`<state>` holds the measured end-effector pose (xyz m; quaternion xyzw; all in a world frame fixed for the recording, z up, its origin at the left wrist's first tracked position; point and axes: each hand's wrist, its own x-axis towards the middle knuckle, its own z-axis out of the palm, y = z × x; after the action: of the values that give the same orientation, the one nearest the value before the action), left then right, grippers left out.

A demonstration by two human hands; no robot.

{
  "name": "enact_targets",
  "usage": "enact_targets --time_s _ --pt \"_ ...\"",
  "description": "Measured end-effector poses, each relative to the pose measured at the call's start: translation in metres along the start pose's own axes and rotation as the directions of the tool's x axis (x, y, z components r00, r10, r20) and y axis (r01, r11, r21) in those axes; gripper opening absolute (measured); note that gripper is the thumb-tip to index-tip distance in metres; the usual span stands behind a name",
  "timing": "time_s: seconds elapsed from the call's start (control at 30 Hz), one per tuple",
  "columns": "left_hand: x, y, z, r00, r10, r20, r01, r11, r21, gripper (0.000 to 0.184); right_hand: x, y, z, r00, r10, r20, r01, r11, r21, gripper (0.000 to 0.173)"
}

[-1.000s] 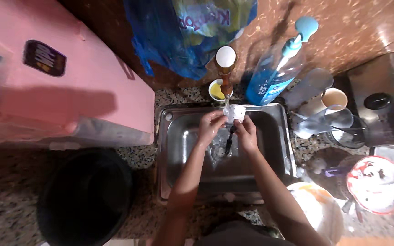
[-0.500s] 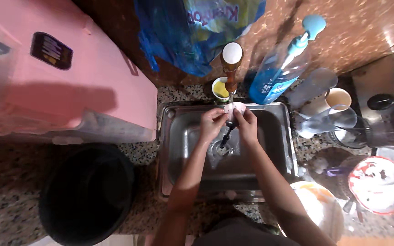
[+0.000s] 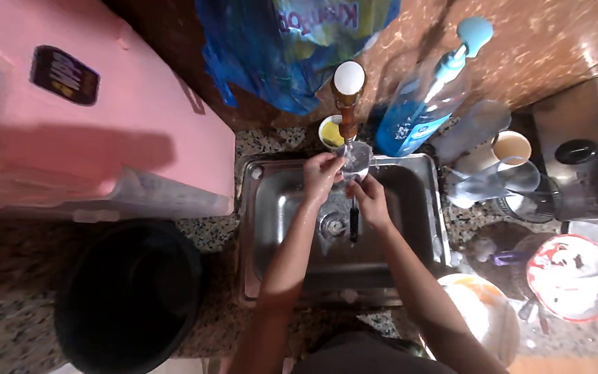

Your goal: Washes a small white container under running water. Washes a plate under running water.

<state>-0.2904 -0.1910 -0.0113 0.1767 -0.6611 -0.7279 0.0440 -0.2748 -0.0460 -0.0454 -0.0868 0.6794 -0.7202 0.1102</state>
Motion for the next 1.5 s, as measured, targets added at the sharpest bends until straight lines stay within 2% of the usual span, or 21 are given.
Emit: enact_targets --time_s 0.17,0.37,0.6,0.77,0.97,1.13,1.27,1.5 --pt "-0.001 0.006 0.01 1.0 -0.019 0.0 0.019 1.0 0.011 0.016 0.005 0.0 0.002 0.993 -0.01 -0.115 -0.002 0.995 -0.104 0.022" --pt "0.009 0.015 0.013 0.996 -0.083 0.02 0.082 0.996 0.022 0.017 0.004 -0.005 -0.012 0.999 -0.035 0.02 0.035 0.999 -0.019 0.019" --pt "0.01 0.019 0.02 0.997 -0.071 0.02 0.069 0.996 0.06 0.016 0.009 -0.013 -0.006 0.995 0.053 -0.084 -0.052 0.999 0.009 0.015" --pt "0.011 0.021 0.018 0.996 -0.081 0.02 0.08 0.996 0.045 0.017 0.006 -0.014 -0.014 0.999 0.038 0.014 -0.039 0.998 0.056 0.016" --pt "0.011 0.018 0.022 0.995 -0.096 0.028 0.094 0.994 0.052 0.021 0.009 -0.01 -0.012 0.997 0.053 -0.048 -0.051 0.997 0.049 0.012" --pt "0.015 0.017 0.015 0.994 -0.102 0.036 0.1 0.994 0.035 0.017 0.01 -0.014 -0.024 0.989 0.107 0.099 -0.118 0.987 0.112 0.019" --pt "0.012 0.018 0.017 0.994 -0.11 0.011 0.11 0.994 0.017 0.018 0.015 -0.014 -0.017 0.994 0.107 0.017 -0.108 0.991 0.076 0.012" --pt "0.011 0.01 0.008 0.996 -0.094 0.005 0.093 0.993 0.078 0.02 0.017 -0.011 0.006 0.975 0.174 -0.141 -0.179 0.984 -0.023 0.024"
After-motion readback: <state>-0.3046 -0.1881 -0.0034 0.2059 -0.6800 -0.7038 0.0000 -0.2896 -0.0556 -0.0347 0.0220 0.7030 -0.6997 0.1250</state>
